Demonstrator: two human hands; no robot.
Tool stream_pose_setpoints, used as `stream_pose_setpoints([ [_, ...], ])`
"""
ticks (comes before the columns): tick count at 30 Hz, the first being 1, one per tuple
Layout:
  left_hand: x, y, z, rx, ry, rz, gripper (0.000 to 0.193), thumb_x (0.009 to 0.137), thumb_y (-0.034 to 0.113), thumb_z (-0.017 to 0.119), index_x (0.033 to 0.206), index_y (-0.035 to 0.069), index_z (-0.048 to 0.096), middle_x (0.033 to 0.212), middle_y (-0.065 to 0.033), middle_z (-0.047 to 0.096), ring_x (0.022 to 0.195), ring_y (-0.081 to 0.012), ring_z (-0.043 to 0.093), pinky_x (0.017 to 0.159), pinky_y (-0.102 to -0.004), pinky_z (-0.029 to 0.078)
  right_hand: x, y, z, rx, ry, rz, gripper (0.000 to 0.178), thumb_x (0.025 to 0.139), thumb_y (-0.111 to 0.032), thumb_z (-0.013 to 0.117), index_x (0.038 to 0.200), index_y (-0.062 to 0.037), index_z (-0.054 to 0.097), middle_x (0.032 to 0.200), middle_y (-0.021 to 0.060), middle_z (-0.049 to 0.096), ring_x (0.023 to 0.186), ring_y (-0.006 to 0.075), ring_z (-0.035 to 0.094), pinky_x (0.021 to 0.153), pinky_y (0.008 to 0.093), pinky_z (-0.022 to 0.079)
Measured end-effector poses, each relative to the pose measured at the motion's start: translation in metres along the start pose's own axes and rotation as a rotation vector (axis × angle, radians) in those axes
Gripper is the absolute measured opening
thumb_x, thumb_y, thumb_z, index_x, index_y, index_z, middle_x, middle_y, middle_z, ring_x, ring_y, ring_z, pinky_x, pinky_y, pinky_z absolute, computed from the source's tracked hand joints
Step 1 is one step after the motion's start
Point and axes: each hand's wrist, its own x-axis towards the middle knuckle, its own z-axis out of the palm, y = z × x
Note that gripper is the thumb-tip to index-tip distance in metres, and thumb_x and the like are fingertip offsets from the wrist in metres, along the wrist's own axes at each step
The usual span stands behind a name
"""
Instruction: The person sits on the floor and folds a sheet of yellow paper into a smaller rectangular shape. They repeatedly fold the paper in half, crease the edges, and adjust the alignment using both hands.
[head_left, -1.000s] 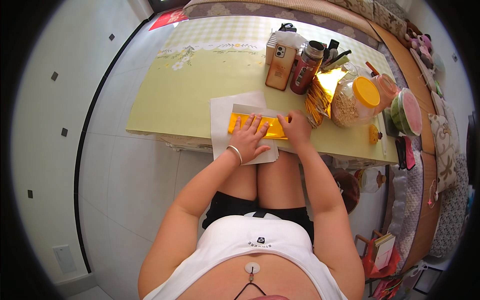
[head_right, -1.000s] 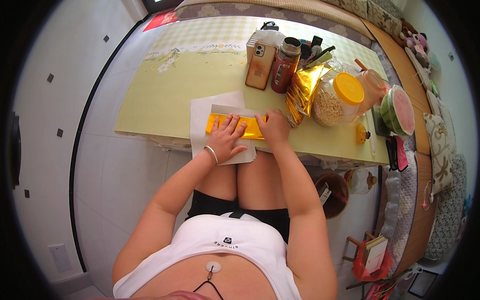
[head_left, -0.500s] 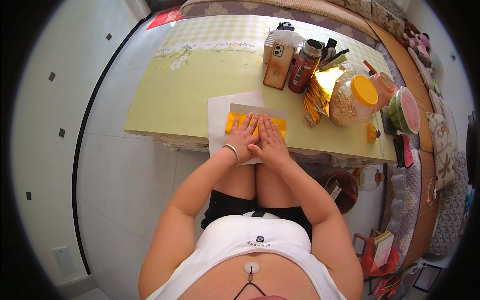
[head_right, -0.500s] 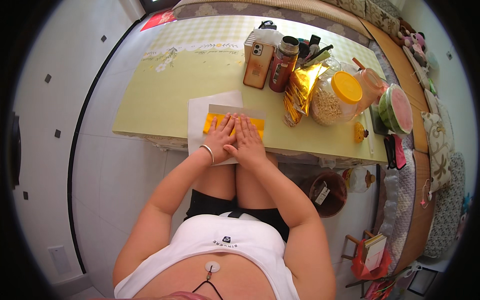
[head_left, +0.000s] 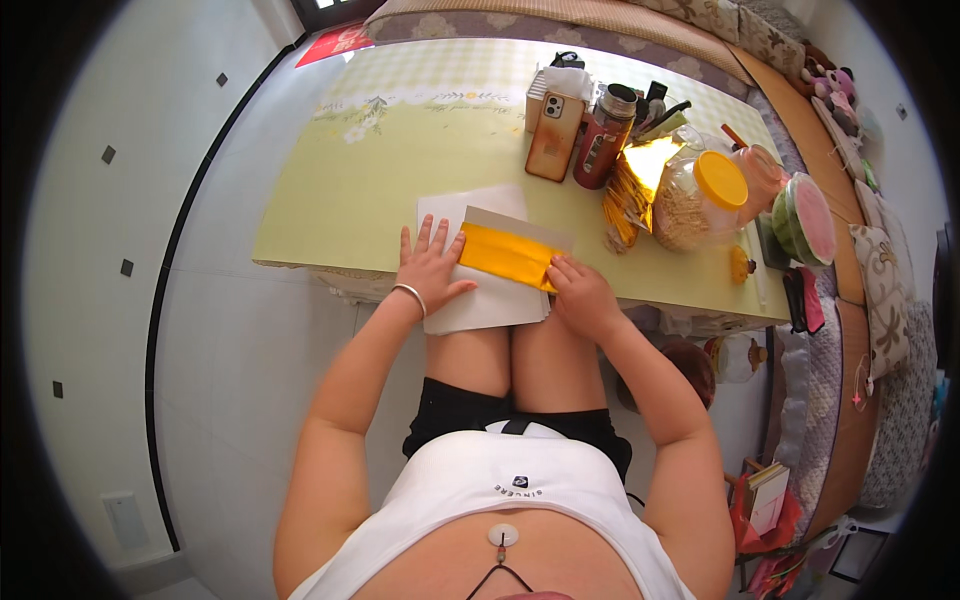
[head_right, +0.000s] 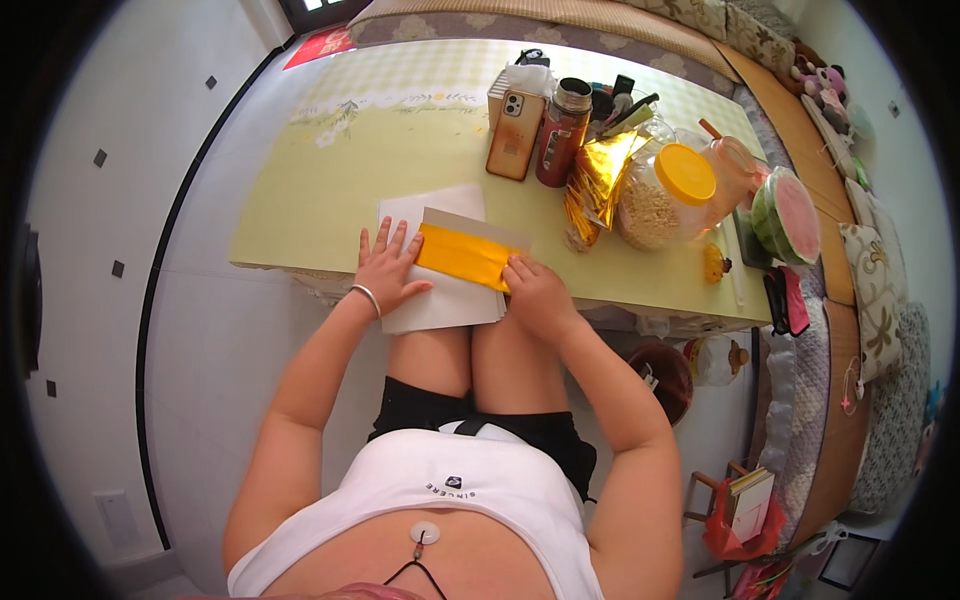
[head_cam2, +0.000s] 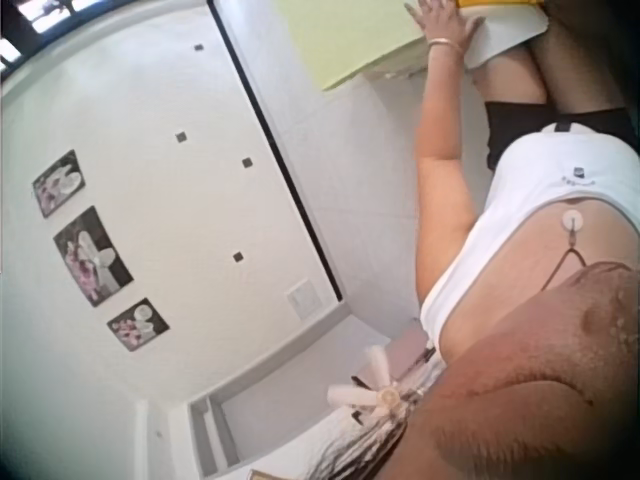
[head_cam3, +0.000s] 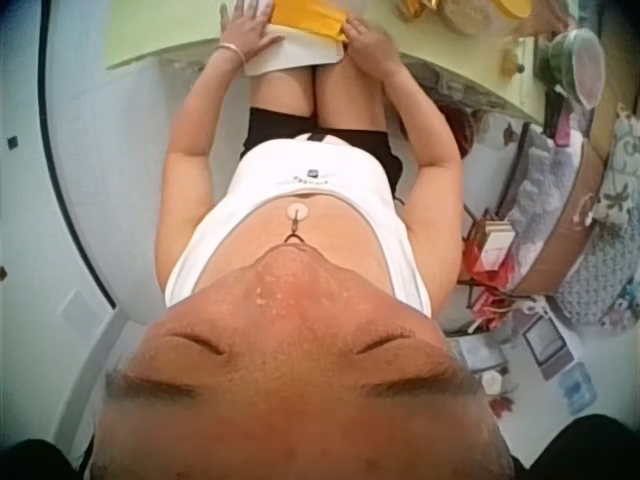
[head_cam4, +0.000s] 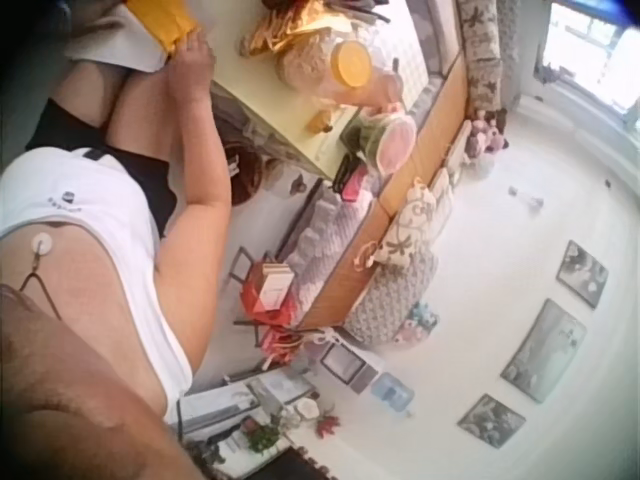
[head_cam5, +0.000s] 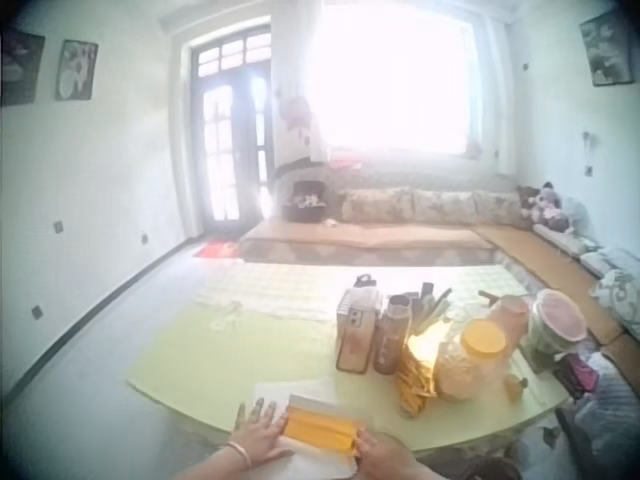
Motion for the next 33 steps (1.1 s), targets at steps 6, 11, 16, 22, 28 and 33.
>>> stream_pose_setpoints([
  [6, 0.012, 0.064, 0.003, -0.524, 0.467, 0.238, 0.045, 0.066, 0.015, 0.08, 0.107, 0.002, 0.066, 0.106, -0.015, 0.065, 0.098, -0.0366, 0.061, 0.088, -0.045, 0.048, 0.01, -0.025, -0.002, 0.149, 0.112, 0.092, 0.015, 0.081, -0.012, 0.068, 0.093, -0.004, 0.066, 0.097, 0.0109, 0.068, 0.093, 0.033, 0.065, 0.08, 0.0425, 0.053],
  [11, 0.019, 0.091, 0.018, -0.782, 0.484, -0.091, 0.011, 0.077, 0.01, 0.074, 0.079, 0.002, 0.067, 0.092, -0.0151, 0.065, 0.092, -0.0327, 0.062, 0.08, -0.0408, 0.051, 0.029, -0.017, 0.008, 0.424, 0.124, 0.339, 0.012, 0.084, -0.016, 0.071, 0.087, -0.006, 0.066, 0.088, 0.0106, 0.065, 0.083, 0.0335, 0.062, 0.072, 0.0442, 0.05],
  [16, 0.032, 0.08, 0.027, -0.757, 0.463, -0.218, 0.016, 0.079, 0.012, 0.074, 0.072, 0.001, 0.065, 0.088, -0.0138, 0.061, 0.086, -0.0312, 0.059, 0.079, -0.0401, 0.049, 0.038, -0.015, 0.02, 0.38, 0.104, 0.544, 0.015, 0.085, -0.019, 0.072, 0.085, -0.007, 0.064, 0.087, 0.0111, 0.063, 0.082, 0.0327, 0.062, 0.071, 0.0436, 0.049],
  [22, 0.038, 0.083, 0.03, -0.66, 0.419, -0.257, 0.017, 0.076, 0.012, 0.075, 0.068, 0.002, 0.063, 0.089, -0.0127, 0.059, 0.09, -0.0306, 0.057, 0.08, -0.04, 0.049, 0.039, -0.015, 0.025, 0.325, 0.112, 0.518, 0.016, 0.084, -0.019, 0.074, 0.087, -0.0082, 0.062, 0.088, 0.01, 0.061, 0.08, 0.0322, 0.061, 0.068, 0.0427, 0.05],
  [28, 0.041, 0.083, 0.03, -0.649, 0.405, -0.251, 0.014, 0.075, 0.01, 0.073, 0.068, 0.003, 0.063, 0.089, -0.0134, 0.059, 0.089, -0.0322, 0.057, 0.08, -0.0412, 0.048, 0.031, -0.025, 0.039, -0.164, 0.307, 0.109, 0.054, 0.083, -0.022, 0.072, 0.129, 0.0009, 0.055, 0.133, 0.0206, 0.058, 0.124, 0.0378, 0.055, 0.105, 0.045, 0.043],
  [33, 0.038, 0.083, 0.032, -0.679, 0.465, -0.219, 0.014, 0.075, 0.008, 0.071, 0.068, 0.003, 0.061, 0.088, -0.0143, 0.057, 0.088, -0.0338, 0.056, 0.079, -0.0422, 0.048, 0.019, -0.059, 0.039, 0.162, -0.078, 0.197, 0.087, 0.082, -0.031, 0.073, 0.15, 0.0045, 0.031, 0.157, 0.0218, 0.033, 0.148, 0.0357, 0.028, 0.122, 0.0454, 0.02],
])
